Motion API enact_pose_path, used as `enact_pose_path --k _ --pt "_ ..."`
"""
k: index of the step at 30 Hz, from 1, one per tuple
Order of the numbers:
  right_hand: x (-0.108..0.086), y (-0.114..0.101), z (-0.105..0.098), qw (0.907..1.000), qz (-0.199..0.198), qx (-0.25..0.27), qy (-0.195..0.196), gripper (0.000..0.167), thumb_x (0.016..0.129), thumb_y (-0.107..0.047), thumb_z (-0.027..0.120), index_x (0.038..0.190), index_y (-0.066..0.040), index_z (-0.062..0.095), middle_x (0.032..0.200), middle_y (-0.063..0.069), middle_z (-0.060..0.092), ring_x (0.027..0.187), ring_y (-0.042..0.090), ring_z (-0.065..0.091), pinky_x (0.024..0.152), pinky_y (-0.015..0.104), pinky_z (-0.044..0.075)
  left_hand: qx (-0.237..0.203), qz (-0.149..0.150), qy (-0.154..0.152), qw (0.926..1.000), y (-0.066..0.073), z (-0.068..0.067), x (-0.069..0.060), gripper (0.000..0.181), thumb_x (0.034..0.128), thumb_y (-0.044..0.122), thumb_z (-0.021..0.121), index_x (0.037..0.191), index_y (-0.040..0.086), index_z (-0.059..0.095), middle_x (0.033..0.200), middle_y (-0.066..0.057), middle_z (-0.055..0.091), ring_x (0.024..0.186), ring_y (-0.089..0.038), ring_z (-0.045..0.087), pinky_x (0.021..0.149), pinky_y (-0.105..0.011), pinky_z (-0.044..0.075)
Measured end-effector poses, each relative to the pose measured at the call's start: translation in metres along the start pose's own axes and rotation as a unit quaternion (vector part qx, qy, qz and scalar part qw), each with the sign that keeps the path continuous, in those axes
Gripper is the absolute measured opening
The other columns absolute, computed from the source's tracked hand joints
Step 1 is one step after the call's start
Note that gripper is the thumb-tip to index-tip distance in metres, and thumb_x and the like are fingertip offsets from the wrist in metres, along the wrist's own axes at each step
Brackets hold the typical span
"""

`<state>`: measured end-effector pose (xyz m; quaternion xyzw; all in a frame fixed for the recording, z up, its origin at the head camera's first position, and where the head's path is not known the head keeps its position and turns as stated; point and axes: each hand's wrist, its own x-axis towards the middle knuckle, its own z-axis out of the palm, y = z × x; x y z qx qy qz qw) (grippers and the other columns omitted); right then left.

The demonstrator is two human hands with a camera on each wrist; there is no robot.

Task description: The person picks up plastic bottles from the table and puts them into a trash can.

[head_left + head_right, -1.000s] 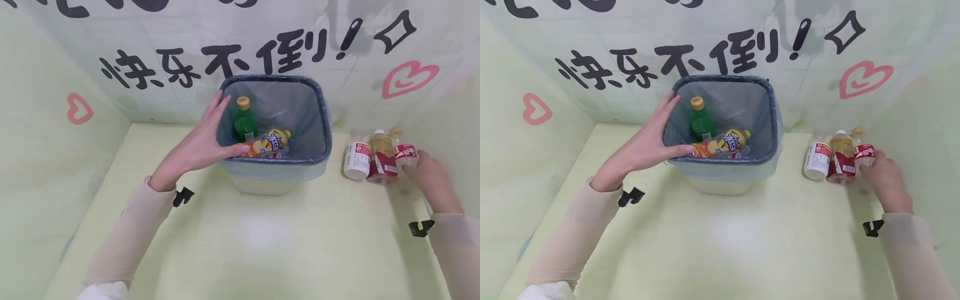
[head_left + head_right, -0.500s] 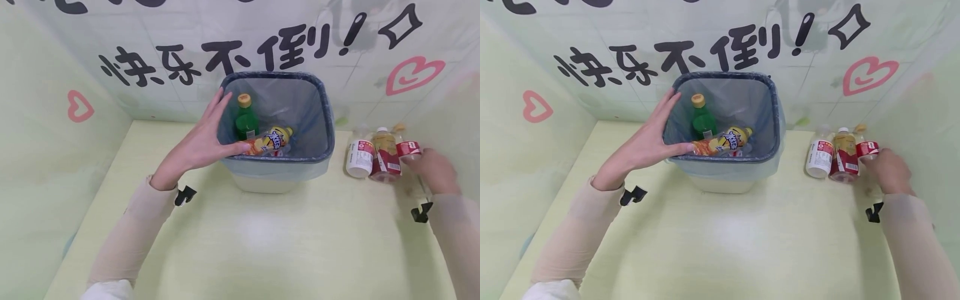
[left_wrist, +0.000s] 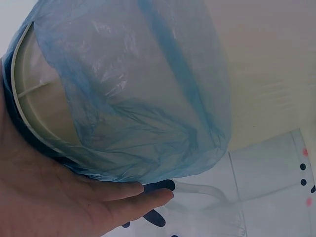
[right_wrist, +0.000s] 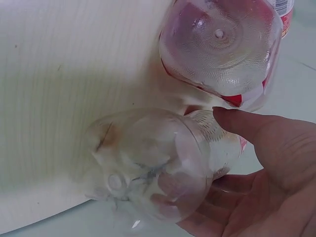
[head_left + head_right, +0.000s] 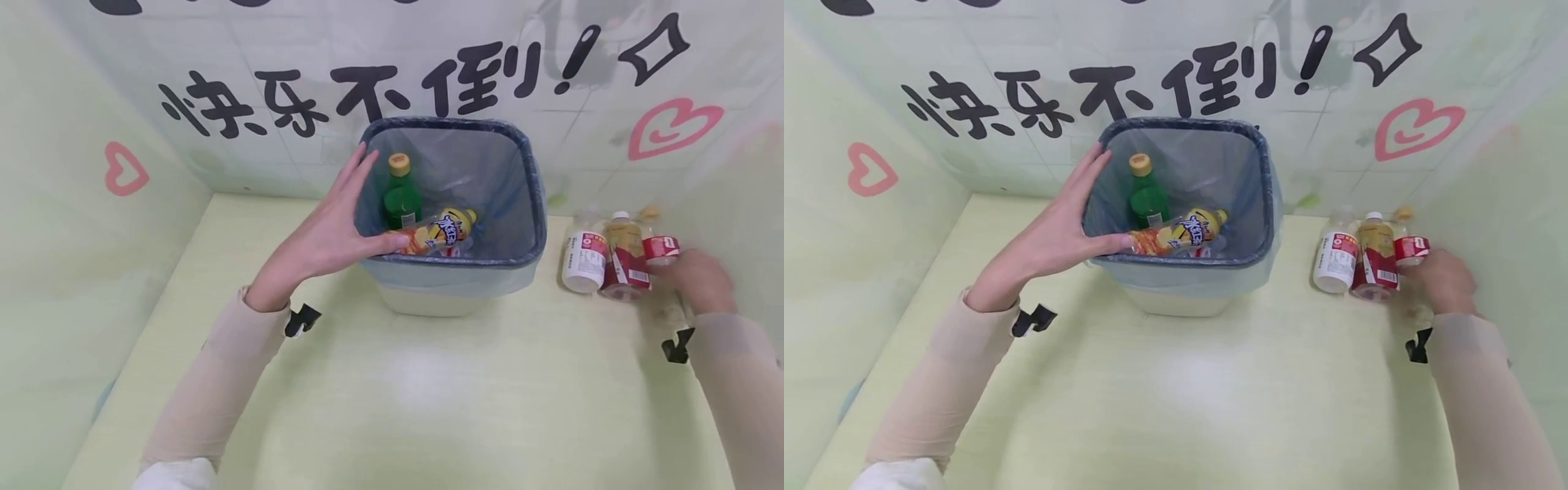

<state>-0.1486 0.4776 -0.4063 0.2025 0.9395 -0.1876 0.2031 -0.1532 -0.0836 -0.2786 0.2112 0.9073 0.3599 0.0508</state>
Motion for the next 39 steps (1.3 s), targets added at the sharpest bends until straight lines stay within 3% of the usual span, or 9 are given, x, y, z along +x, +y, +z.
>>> enact_pose_path --k 7,16,25,33,39 --pt "0.002 0.005 -0.001 0.999 -0.026 0.001 0.036 0.081 0.093 -0.057 0.057 0.119 0.018 0.043 0.111 0.038 0.05 0.087 0.047 0.051 0.06 0.047 0.047 0.0 -0.002 -0.001 1.0 0.0 0.0 0.0 0.112 0.0784 0.061 0.075 0.161 0.028 0.007 0.165 0.013 -0.009 0.151 -0.021 0.006 0.112 -0.061 0.026" --pt "-0.009 -0.012 -0.031 0.995 -0.026 -0.029 0.092 0.082 0.093 -0.055 0.057 0.122 0.019 0.037 0.112 0.039 0.046 0.091 0.049 0.047 0.065 0.053 0.046 -0.002 0.001 0.004 1.0 -0.001 0.001 0.003 0.111 0.0787 0.06 0.076 0.161 0.027 0.008 0.165 0.012 -0.007 0.151 -0.02 0.006 0.114 -0.06 0.025" --pt "-0.029 -0.039 -0.054 0.9916 -0.053 0.012 0.117 0.095 0.09 -0.056 0.061 0.145 0.013 0.024 0.127 0.039 0.039 0.103 0.053 0.041 0.074 0.064 0.051 -0.01 0.001 0.01 0.9999 -0.002 0.001 0.003 0.11 0.0779 0.061 0.076 0.16 0.032 0.009 0.165 0.015 -0.007 0.151 -0.018 0.006 0.114 -0.059 0.025" --pt "-0.047 -0.059 -0.062 0.99 -0.064 -0.005 0.126 0.099 0.089 -0.059 0.061 0.149 0.011 0.023 0.124 0.037 0.043 0.101 0.052 0.044 0.068 0.061 0.053 -0.014 0.001 0.012 0.9998 -0.003 0.001 0.002 0.109 0.0779 0.06 0.076 0.16 0.032 0.01 0.165 0.014 -0.007 0.151 -0.018 0.006 0.114 -0.06 0.024" --pt "-0.051 -0.063 -0.064 0.9903 -0.061 -0.012 0.125 0.098 0.088 -0.057 0.063 0.147 0.011 0.025 0.123 0.038 0.043 0.099 0.052 0.045 0.066 0.061 0.053 -0.017 0.004 0.011 0.9998 -0.003 0.003 0.004 0.109 0.078 0.06 0.076 0.16 0.031 0.01 0.165 0.013 -0.007 0.151 -0.018 0.006 0.114 -0.059 0.023"
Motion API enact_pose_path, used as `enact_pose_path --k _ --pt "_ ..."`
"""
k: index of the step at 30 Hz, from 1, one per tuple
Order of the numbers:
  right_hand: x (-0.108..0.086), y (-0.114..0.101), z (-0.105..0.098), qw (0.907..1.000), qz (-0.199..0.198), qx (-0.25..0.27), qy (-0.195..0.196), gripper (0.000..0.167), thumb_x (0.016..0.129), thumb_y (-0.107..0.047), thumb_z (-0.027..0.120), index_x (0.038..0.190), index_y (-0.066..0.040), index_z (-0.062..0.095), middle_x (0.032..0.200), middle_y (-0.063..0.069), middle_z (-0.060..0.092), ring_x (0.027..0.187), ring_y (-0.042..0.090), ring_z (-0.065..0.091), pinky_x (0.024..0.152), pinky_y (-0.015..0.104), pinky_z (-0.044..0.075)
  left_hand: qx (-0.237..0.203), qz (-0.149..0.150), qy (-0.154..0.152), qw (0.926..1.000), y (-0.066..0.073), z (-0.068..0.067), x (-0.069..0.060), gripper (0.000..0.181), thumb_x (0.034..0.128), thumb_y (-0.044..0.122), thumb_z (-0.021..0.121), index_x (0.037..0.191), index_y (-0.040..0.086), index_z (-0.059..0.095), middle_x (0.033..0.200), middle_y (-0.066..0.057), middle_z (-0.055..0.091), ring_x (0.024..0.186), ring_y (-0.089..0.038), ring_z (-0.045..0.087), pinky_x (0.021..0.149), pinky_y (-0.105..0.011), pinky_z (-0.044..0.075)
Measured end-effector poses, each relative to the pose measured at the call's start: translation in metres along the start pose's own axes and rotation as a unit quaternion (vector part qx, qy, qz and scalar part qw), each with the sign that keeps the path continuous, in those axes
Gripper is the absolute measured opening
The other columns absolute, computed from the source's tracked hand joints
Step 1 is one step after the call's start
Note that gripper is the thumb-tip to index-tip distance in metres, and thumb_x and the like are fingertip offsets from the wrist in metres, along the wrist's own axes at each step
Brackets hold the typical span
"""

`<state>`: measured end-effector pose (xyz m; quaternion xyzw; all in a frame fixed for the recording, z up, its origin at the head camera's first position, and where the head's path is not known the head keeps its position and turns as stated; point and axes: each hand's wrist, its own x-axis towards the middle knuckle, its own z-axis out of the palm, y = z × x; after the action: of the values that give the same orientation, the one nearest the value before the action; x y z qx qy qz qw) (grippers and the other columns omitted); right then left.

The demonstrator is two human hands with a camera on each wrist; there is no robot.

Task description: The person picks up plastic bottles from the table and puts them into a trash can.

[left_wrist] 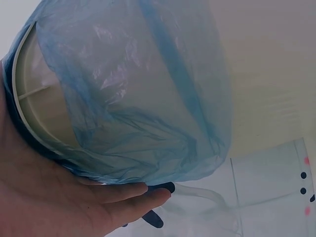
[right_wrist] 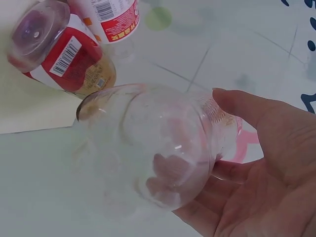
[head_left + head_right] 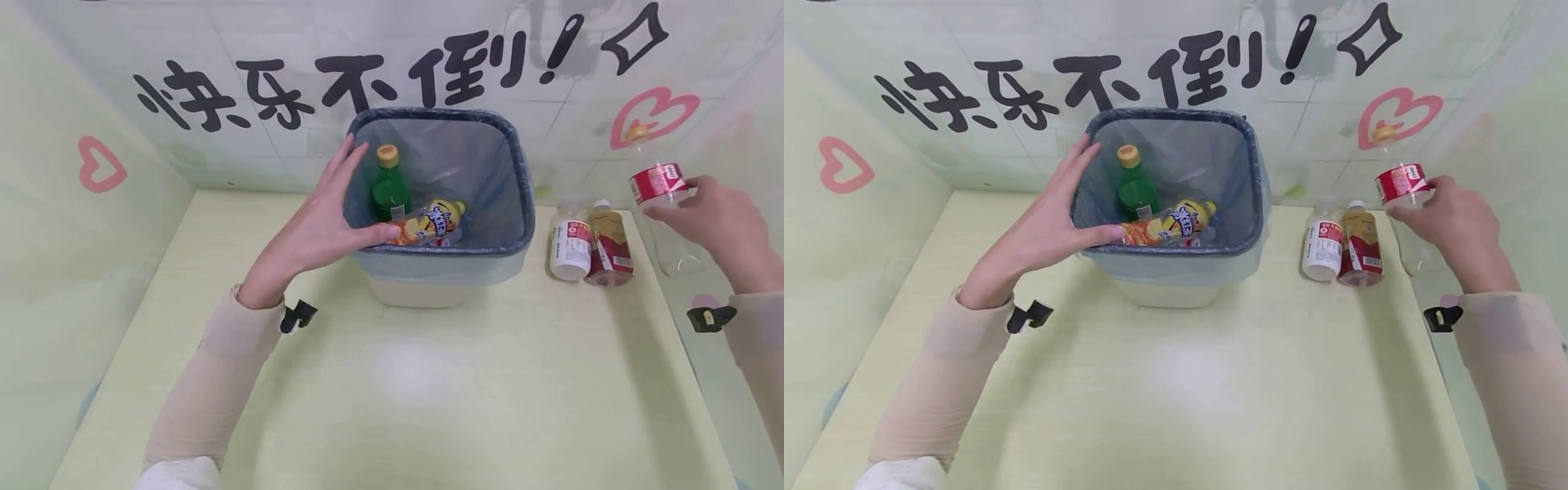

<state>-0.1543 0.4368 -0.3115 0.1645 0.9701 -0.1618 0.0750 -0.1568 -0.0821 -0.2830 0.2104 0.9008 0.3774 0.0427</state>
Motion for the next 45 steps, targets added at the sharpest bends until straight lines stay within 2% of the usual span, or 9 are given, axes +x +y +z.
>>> enact_pose_path --k 9,17,26,33,36,39,40,45 --pt "0.0 -0.008 -0.012 0.9995 -0.018 -0.024 -0.002 0.09 0.09 -0.056 0.061 0.14 0.014 0.032 0.12 0.039 0.046 0.096 0.052 0.048 0.064 0.058 0.053 -0.009 0.008 0.003 0.9999 0.0 0.0 0.001 0.109 0.0782 0.058 0.077 0.16 0.03 0.011 0.165 0.013 -0.006 0.151 -0.016 0.004 0.116 -0.058 0.021" --pt "-0.007 -0.021 -0.033 0.9991 -0.013 -0.034 -0.022 0.096 0.094 -0.058 0.053 0.145 0.017 0.021 0.122 0.043 0.044 0.101 0.055 0.044 0.061 0.057 0.05 -0.017 0.007 0.004 0.9998 -0.001 0.001 0.0 0.109 0.078 0.058 0.077 0.16 0.031 0.011 0.165 0.014 -0.007 0.151 -0.015 0.004 0.115 -0.058 0.021" --pt "-0.016 -0.034 -0.049 0.999 -0.011 -0.038 -0.022 0.094 0.096 -0.052 0.054 0.148 0.016 0.015 0.124 0.044 0.042 0.105 0.056 0.042 0.071 0.061 0.05 -0.023 0.002 0.006 0.9997 -0.001 0.001 0.001 0.109 0.0781 0.055 0.078 0.16 0.032 0.011 0.165 0.015 -0.007 0.15 -0.013 0.002 0.116 -0.058 0.02" --pt "-0.022 -0.043 -0.059 0.9983 -0.029 -0.043 -0.028 0.094 0.098 -0.051 0.052 0.149 0.017 0.012 0.126 0.045 0.042 0.108 0.056 0.041 0.075 0.062 0.047 -0.028 0.0 0.004 0.9996 -0.001 0.001 0.0 0.109 0.0784 0.054 0.079 0.16 0.03 0.011 0.165 0.014 -0.007 0.151 -0.013 0.002 0.117 -0.058 0.019" --pt "-0.023 -0.047 -0.061 0.9987 -0.034 -0.025 -0.027 0.09 0.099 -0.046 0.054 0.149 0.016 0.011 0.127 0.044 0.04 0.109 0.056 0.04 0.061 0.048 0.051 -0.027 0.001 0.005 0.9996 -0.001 0.001 0.0 0.109 0.0784 0.055 0.079 0.16 0.03 0.012 0.165 0.014 -0.007 0.151 -0.013 0.002 0.117 -0.058 0.019" --pt "-0.026 -0.052 -0.064 0.9991 -0.035 -0.01 -0.022 0.088 0.098 -0.041 0.057 0.149 0.014 0.011 0.128 0.043 0.039 0.11 0.056 0.039 0.049 0.035 0.047 -0.028 0.001 0.005 0.9996 -0.001 0.001 0.0 0.108 0.0785 0.055 0.078 0.16 0.03 0.012 0.165 0.014 -0.007 0.151 -0.012 0.001 0.116 -0.058 0.018" --pt "-0.026 -0.054 -0.066 0.9991 -0.036 -0.007 -0.021 0.088 0.098 -0.04 0.057 0.149 0.014 0.011 0.128 0.043 0.039 0.11 0.056 0.04 0.047 0.031 0.045 -0.029 0.001 0.005 0.9996 -0.001 0.001 0.0 0.108 0.0786 0.054 0.078 0.16 0.03 0.012 0.165 0.015 -0.007 0.151 -0.012 0.001 0.116 -0.059 0.018" --pt "-0.026 -0.063 -0.073 0.999 -0.041 -0.013 -0.007 0.085 0.098 -0.035 0.06 0.148 0.015 0.013 0.13 0.042 0.038 0.11 0.056 0.04 0.045 0.024 0.039 -0.028 0.0 0.005 0.9996 -0.001 0.001 0.0 0.108 0.0787 0.054 0.078 0.16 0.031 0.012 0.164 0.016 -0.007 0.151 -0.013 0.001 0.116 -0.059 0.018"
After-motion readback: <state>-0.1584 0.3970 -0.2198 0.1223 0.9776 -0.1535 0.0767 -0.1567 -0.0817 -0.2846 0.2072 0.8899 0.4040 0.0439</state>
